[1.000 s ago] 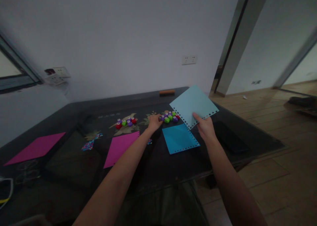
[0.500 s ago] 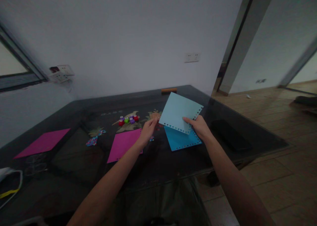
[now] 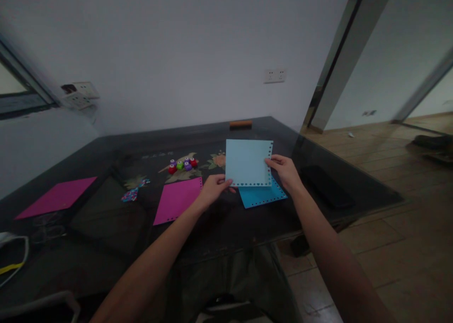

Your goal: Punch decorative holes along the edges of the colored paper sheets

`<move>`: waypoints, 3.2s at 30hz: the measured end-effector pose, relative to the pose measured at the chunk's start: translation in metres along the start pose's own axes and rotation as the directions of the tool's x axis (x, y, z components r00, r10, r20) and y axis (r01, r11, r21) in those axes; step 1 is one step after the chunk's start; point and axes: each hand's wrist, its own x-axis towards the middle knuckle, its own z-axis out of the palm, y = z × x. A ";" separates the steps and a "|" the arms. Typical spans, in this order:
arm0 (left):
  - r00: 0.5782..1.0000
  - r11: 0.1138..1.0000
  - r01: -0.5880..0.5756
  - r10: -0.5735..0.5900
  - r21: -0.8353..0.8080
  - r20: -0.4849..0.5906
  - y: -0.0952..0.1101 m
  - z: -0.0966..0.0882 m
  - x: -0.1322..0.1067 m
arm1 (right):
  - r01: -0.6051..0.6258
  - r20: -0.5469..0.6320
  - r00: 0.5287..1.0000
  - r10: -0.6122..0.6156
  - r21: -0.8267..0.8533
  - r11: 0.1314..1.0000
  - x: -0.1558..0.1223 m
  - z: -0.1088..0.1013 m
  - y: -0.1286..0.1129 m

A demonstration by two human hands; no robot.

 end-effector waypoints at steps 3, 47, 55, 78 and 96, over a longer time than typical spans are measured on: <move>0.998 1.000 -0.020 0.021 -0.008 0.060 0.001 0.002 -0.001 | 0.058 -0.049 0.997 -0.058 -0.010 0.998 0.002 -0.002 -0.001; 0.939 0.557 -0.321 0.289 0.766 0.184 -0.016 0.031 -0.018 | -0.198 0.027 0.964 0.265 -0.593 0.781 0.011 -0.039 0.004; 0.942 0.539 -0.320 0.267 0.780 0.202 -0.016 0.031 -0.019 | -0.203 0.006 0.965 0.264 -0.621 0.757 0.011 -0.038 0.004; 0.942 0.546 -0.326 0.258 0.772 0.214 -0.014 0.031 -0.019 | -0.168 0.013 0.970 0.242 -0.682 0.712 0.012 -0.039 0.009; 0.946 0.558 -0.316 0.249 0.767 0.208 -0.012 0.030 -0.018 | -0.160 -0.104 0.986 0.134 -0.833 0.530 0.019 -0.048 0.021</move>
